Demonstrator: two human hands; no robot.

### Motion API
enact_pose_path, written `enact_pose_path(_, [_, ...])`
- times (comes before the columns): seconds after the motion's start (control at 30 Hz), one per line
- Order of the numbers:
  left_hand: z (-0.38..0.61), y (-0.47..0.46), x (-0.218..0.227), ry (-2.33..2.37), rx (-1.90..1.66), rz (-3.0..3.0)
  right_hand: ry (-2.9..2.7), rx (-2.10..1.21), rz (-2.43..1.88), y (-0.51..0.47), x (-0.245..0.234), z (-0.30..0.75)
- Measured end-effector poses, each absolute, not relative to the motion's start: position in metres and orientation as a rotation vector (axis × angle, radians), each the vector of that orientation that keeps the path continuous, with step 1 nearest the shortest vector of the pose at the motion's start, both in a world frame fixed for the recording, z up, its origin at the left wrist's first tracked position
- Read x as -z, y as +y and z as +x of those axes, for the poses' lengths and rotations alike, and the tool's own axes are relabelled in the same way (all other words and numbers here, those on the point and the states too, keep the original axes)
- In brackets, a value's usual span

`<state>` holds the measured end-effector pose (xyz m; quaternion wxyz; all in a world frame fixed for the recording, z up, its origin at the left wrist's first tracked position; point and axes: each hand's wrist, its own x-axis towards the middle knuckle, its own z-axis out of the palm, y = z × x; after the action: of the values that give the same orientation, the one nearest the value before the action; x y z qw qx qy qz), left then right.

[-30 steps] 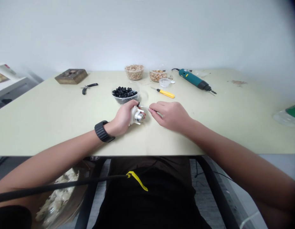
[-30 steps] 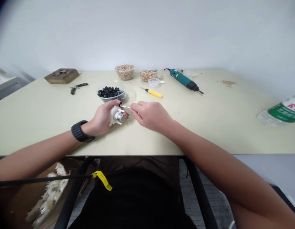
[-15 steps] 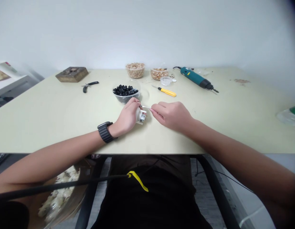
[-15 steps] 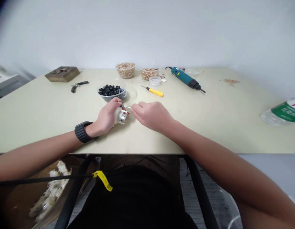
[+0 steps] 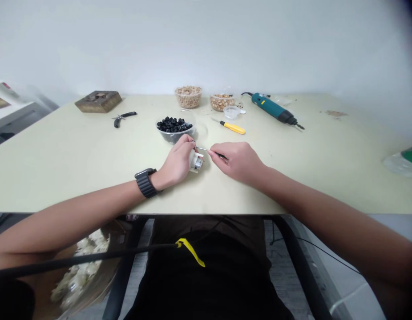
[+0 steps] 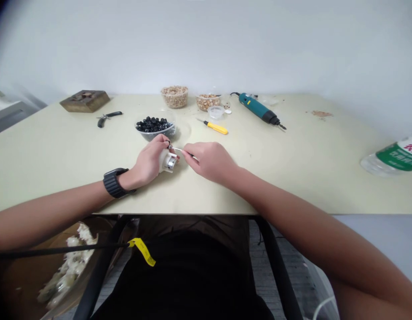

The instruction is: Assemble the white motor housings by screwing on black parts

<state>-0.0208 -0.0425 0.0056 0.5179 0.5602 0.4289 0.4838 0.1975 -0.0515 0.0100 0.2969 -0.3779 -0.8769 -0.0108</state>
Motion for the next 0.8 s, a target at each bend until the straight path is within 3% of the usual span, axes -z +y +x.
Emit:
enact_pose_path(0.3, [-0.027,-0.033,0.003,0.977,-1.176,1.395,-2.397,0.454,-1.081,-0.053,-0.012,0.198])
enact_pose_path(0.8, [-0.019,-0.038,-0.015,0.998,-1.097,1.212,-2.407,0.6,-1.084,-0.055,-0.017,0.198])
